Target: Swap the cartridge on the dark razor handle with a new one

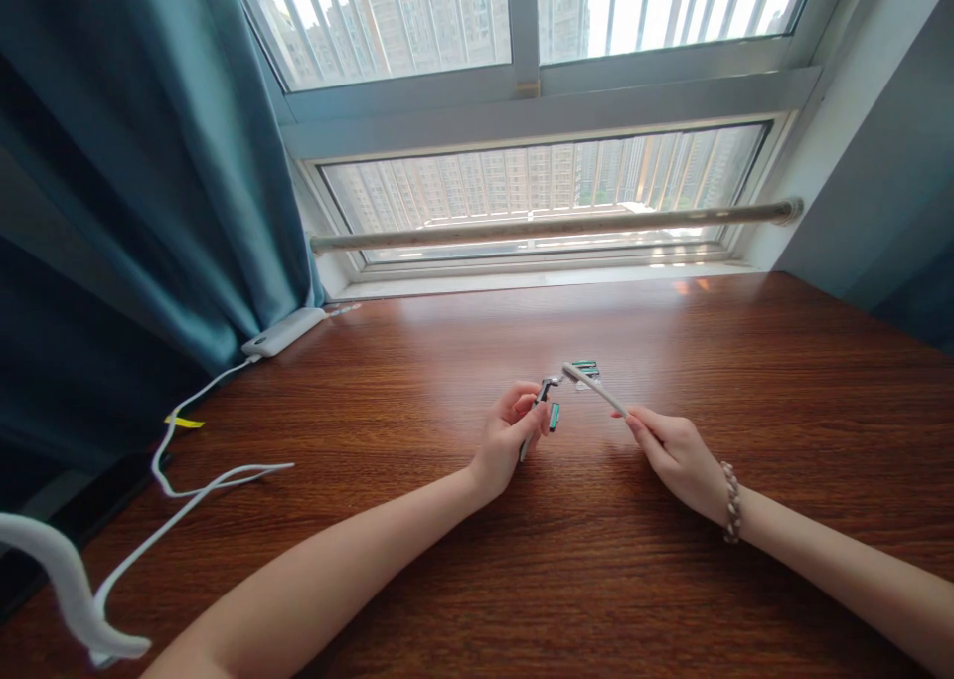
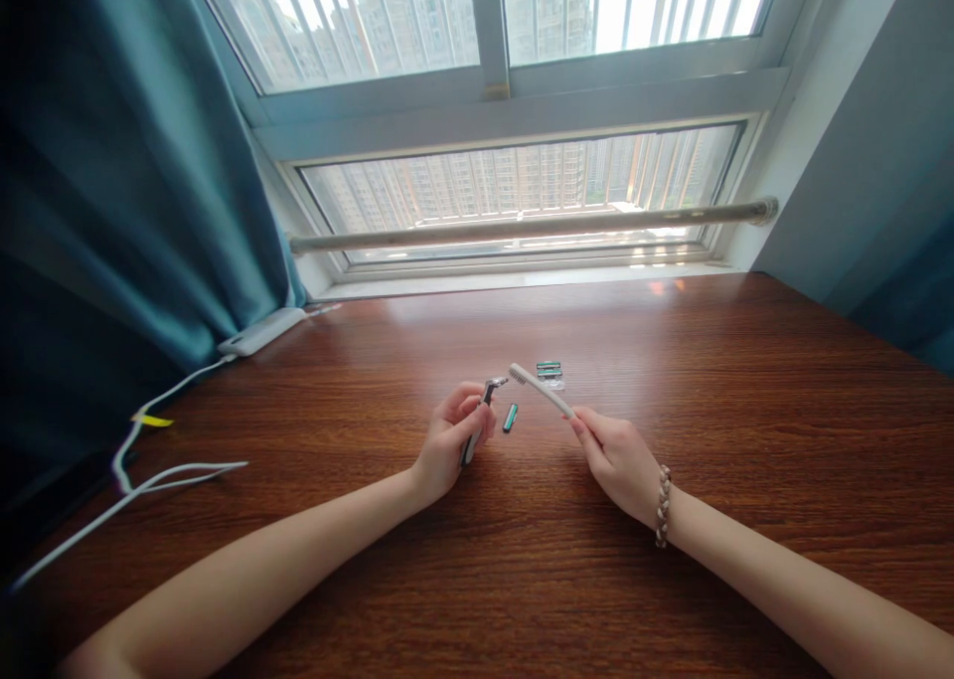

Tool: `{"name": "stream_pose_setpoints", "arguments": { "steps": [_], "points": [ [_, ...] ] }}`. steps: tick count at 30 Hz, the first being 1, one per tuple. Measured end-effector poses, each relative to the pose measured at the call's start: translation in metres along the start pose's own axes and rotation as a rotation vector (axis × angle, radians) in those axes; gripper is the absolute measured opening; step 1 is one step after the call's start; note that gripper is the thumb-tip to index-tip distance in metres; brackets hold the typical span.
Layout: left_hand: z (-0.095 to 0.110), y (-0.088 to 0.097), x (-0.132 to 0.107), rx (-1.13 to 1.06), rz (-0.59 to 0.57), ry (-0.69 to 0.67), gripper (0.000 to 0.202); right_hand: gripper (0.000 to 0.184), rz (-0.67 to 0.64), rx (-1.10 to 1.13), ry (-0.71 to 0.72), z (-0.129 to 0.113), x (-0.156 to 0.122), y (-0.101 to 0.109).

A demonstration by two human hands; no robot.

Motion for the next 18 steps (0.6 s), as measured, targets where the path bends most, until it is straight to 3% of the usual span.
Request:
{"name": "stream_pose_setpoints", "arguments": {
  "steps": [3,8,18],
  "points": [
    [-0.0007,-0.0017,0.0014,-0.019,-0.048,-0.007,0.028,0.031,0.025,0.007,-0.007,0.0018,-0.0007,0.0018],
    [-0.0019,-0.0063,0.0018,-0.031,-0.12,0.0,0.032,0.025,-0.048,0.014,0.042,-0.0016,-0.0018,-0.0029],
    [-0.0042,-0.0098,0.0011,-0.066,-0.169,0.057,0.036,0.023,0.035,-0.082,0.073,-0.0056,-0.0037,0.001]
  ]
}}
Point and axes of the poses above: each hand's wrist, its own x-axis towards the middle knuckle, its own y-axis out of the back of the hand, z = x × y, the point moved 6 cm from there along x, towards the middle knuckle, and after that the axes turned 10 degrees about -z, right-handed, at the moved point
